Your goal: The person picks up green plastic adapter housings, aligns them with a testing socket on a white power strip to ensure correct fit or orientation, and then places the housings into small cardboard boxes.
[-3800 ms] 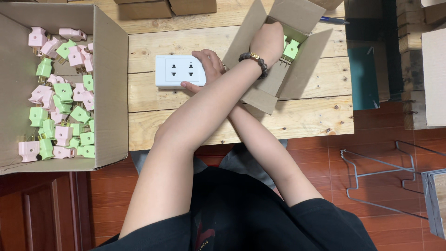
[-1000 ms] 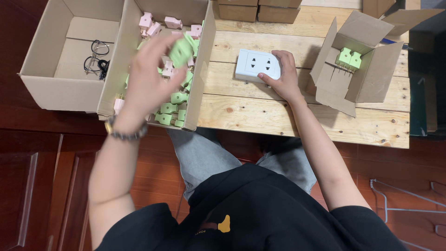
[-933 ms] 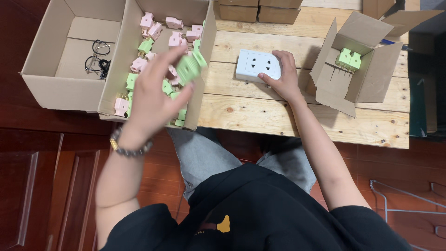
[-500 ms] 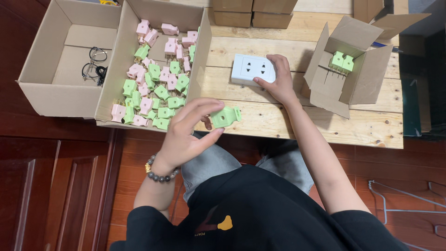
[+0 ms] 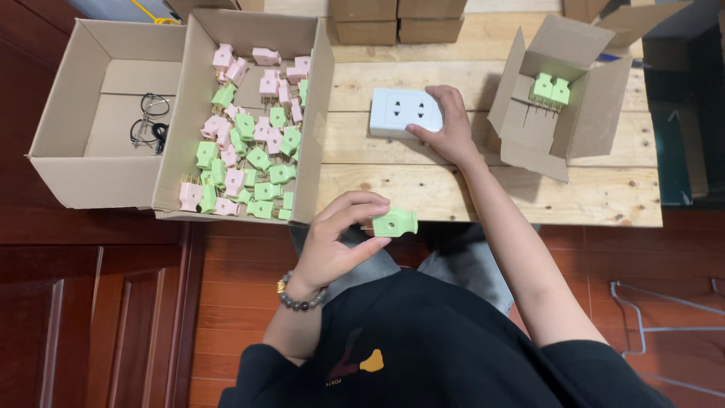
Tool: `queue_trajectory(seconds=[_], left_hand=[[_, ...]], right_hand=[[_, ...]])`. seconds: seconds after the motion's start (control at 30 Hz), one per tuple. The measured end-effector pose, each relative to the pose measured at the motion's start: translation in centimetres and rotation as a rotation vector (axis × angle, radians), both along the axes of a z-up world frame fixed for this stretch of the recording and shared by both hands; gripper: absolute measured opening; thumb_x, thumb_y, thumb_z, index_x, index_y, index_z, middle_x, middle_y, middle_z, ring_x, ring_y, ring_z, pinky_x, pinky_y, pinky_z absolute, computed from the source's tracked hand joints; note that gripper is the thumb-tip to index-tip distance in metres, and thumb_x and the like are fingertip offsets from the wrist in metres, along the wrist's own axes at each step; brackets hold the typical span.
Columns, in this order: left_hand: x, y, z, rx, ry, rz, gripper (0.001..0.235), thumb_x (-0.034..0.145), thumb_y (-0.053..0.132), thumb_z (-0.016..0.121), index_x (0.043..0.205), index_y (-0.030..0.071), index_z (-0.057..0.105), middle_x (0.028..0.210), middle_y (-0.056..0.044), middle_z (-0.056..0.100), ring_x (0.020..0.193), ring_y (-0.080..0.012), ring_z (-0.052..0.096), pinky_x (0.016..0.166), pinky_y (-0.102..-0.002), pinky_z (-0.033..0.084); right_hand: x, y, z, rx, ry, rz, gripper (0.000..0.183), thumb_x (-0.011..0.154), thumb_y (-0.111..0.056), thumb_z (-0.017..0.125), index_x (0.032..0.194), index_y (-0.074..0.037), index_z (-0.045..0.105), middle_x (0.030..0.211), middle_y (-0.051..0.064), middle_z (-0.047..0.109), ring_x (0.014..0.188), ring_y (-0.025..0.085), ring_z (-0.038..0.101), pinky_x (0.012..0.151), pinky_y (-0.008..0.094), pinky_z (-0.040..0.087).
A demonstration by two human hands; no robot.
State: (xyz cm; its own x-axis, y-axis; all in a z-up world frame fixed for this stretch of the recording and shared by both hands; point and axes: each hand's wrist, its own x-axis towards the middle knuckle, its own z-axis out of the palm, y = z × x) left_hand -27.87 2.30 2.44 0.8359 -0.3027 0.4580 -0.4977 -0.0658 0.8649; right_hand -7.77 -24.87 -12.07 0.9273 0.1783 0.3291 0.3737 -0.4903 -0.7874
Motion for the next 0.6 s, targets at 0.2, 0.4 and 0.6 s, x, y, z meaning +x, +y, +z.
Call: queue_trajectory(seconds=[0.2,0.4,0.6], left_hand=[[-0.8,-1.1,0.5,-0.045,0.055,-0.026,0.046,0.081,0.006,0.09,0.124,0.003,0.074,0.119,-0.016,0.076,0.103,-0.0288,0.075,0.081,-0.04,0.063],[-0.7,-2.0,2.1,-0.05,0.031,-0.008,0.043,0.082,0.008,0.09,0.121,0.003,0.072,0.119,-0.013,0.076,0.102,-0.0253,0.075,0.081,-0.036,0.061],[-0.4,-2.7,1.9,-0.039,0.014,-0.002,0.04,0.083,0.006,0.088,0.12,0.006,0.074,0.117,-0.012,0.076,0.097,-0.0271,0.074,0.077,-0.036,0.061]], right_hand=[[0.1,0.2,0.1,0.007,-0.05,-0.018,0.079,0.081,-0.044,0.096,0.141,-0.008,0.058,0.14,0.014,0.052,0.14,0.037,0.052,0.118,0.051,0.039],[-0.1,0.2,0.4,0.003,-0.022,-0.027,0.079,0.082,-0.045,0.095,0.142,-0.01,0.057,0.141,0.011,0.051,0.139,0.034,0.052,0.118,0.051,0.04],[-0.1,0.3,0.8,-0.002,-0.005,-0.026,0.079,0.081,-0.046,0.096,0.141,-0.011,0.058,0.141,0.009,0.052,0.139,0.033,0.053,0.118,0.05,0.041]])
